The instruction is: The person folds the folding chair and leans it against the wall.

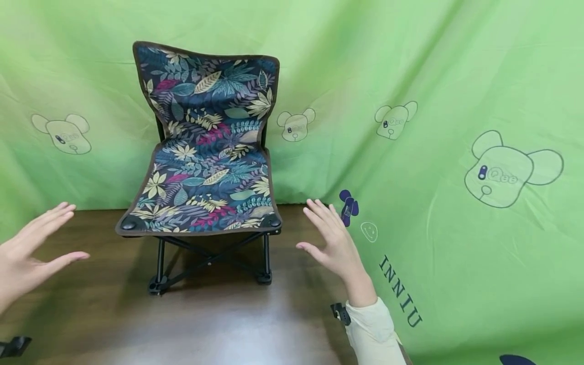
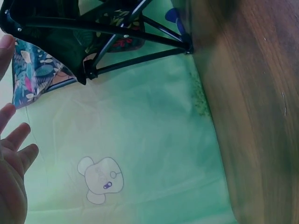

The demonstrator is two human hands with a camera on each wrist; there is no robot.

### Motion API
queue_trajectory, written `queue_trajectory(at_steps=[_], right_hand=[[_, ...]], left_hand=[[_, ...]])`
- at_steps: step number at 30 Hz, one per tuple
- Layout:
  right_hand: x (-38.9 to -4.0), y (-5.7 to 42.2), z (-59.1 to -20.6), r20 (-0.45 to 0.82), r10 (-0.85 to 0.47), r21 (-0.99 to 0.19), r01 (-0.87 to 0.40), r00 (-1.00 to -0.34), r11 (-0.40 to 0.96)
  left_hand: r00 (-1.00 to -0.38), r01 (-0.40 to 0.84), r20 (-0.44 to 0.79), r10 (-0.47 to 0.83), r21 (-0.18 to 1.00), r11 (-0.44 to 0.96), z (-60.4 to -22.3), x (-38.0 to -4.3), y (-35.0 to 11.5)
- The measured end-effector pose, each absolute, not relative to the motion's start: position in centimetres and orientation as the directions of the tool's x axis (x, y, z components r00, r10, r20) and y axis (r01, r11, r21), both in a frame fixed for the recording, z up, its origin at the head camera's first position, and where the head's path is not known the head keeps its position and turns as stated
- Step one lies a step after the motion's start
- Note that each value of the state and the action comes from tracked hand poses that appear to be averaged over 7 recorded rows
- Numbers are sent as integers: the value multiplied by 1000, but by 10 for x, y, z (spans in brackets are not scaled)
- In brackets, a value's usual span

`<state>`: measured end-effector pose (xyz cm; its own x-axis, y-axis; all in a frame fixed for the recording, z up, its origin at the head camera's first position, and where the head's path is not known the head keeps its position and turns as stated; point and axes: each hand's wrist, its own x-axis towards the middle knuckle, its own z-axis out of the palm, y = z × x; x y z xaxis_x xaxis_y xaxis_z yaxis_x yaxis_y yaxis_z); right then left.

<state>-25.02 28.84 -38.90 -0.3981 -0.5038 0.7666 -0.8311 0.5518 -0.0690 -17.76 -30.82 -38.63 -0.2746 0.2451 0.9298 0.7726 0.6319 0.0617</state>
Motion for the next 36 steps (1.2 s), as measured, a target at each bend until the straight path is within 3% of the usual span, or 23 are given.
queue_trajectory(at_steps=[13,36], right_hand=[[-241,259,-371,800,-528,-35,-900,-285,434],[-241,234,-361,763,-595,-70,-947,-253,314]], left_hand=[[-239,814,928,285,32,581,-373,-171,-300],[-226,898,922,313,72,435,-370,-185,-252]])
